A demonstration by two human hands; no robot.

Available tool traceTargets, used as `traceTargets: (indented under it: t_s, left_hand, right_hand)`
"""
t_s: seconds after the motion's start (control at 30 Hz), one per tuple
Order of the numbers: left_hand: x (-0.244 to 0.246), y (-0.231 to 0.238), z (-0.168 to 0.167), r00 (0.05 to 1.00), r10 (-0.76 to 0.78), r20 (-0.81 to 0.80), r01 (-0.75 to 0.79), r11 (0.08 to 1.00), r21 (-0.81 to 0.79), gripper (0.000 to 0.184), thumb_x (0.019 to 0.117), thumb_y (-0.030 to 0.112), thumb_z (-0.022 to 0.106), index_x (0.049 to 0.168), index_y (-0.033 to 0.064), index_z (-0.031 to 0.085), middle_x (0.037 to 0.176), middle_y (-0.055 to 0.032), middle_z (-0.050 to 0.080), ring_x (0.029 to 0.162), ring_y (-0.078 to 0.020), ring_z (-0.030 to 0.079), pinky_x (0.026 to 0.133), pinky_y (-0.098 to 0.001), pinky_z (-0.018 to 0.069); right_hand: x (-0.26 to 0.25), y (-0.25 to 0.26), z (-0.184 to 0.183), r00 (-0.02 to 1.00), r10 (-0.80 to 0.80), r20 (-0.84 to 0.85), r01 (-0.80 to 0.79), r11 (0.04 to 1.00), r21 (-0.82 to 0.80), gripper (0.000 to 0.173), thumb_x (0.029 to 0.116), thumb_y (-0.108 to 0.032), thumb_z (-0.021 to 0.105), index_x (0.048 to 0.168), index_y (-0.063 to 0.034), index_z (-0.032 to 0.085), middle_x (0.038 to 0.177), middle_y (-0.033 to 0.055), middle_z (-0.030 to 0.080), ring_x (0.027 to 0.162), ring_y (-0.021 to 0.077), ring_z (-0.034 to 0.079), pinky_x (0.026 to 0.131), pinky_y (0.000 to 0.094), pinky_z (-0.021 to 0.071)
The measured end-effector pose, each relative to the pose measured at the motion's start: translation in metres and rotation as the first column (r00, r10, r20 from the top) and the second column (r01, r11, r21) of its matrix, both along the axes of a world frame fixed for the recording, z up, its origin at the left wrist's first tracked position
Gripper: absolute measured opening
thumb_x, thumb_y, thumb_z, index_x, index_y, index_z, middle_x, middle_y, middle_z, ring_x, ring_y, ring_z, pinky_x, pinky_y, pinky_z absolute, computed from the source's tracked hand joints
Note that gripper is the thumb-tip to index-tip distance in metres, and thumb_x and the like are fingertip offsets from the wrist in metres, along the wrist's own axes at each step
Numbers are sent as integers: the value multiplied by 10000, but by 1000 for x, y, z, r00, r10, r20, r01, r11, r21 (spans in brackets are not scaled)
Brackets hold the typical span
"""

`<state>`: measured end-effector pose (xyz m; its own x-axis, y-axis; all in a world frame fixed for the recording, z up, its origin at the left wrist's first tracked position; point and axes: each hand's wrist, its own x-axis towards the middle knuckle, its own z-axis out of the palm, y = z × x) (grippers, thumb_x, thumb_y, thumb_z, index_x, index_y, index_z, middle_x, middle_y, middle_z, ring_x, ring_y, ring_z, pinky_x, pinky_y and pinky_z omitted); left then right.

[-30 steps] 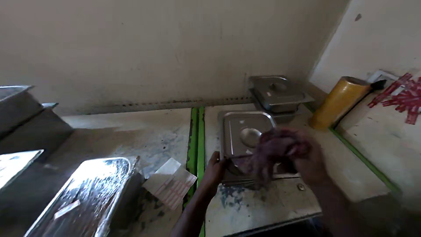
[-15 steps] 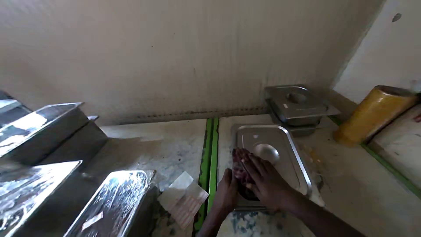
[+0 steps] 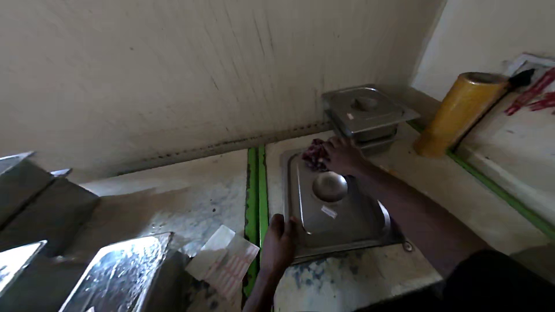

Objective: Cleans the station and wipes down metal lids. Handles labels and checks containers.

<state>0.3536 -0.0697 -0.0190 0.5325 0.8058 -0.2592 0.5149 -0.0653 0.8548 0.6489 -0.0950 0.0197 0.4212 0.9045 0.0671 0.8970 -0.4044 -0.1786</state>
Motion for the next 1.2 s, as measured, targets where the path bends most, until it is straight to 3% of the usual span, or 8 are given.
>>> traceTargets:
  t_s: [0.13,0.3,0.47,0.57,0.67,0.8,0.93,1.2]
  left_hand:
    - [0,-1,0,999,16,46,-16,1000,-3,253,1061,256,534,1088,13,602,812,-96,630,705,-205,638,662,-415,558]
    - [3,-1,-3,995,36,93,-36,999,-5,214,1046,216,558,1036,2,576,794,-100,599,685,-215,611,637,-428,538]
    - [1,-1,2,997,28,76,-27,1000,-16,230,1049,230,548,1070,4,590,837,-112,600,731,-226,610,662,-440,528]
    - [-2,2,7,998,2,67,-1,1000,-13,244,1066,230,514,1124,7,592,877,-115,625,762,-219,633,686,-437,543]
    - [-3,5,5,996,-12,92,16,999,-45,251,1072,239,500,1146,17,588,887,-113,641,762,-209,647,686,-420,554]
    - [-4,6,4,993,-14,118,22,998,-62,255,1066,243,521,1145,11,590,888,-113,631,771,-209,640,701,-414,552]
    - [-5,6,2,989,-2,146,10,999,-50,289,1085,272,487,1089,5,599,850,-103,608,740,-198,612,687,-395,535]
    - [-4,1,-9,947,58,315,-28,995,-99,445,1127,301,309,1204,-3,625,929,-105,653,817,-175,648,748,-370,562]
  right_hand:
    - [9,-83,6,988,-132,85,135,990,-28,593,1012,-537,537,1404,-94,578,1510,171,488,1378,470,420,1075,718,317]
    - [-90,-182,8,981,-188,38,191,976,-106,584,985,-549,550,1319,-75,623,1481,164,519,1348,433,470,1069,644,380]
    - [-172,-221,22,939,-16,-343,3,999,-38,504,976,-424,643,1275,-18,630,1320,228,607,1082,411,669,829,577,582]
    - [-158,-218,33,697,253,-671,-257,962,96,306,978,-244,669,1231,-72,654,1183,122,641,1002,241,663,849,458,571]
    - [-135,-195,47,840,68,-538,69,971,230,272,1002,-274,630,1216,-109,659,1134,66,652,946,172,672,822,410,595]
    - [-106,-111,20,904,-175,-390,262,948,182,502,1022,-368,619,1457,-131,537,1446,172,539,1132,366,651,915,597,547]
    - [-132,-48,4,959,-52,-279,59,998,17,527,1029,-341,596,1534,-242,478,1552,168,434,1394,420,443,1063,633,435]
    - [-170,-67,38,882,270,-386,-366,908,-202,407,1004,-167,608,1410,-174,589,1477,167,471,1174,373,608,941,559,537]
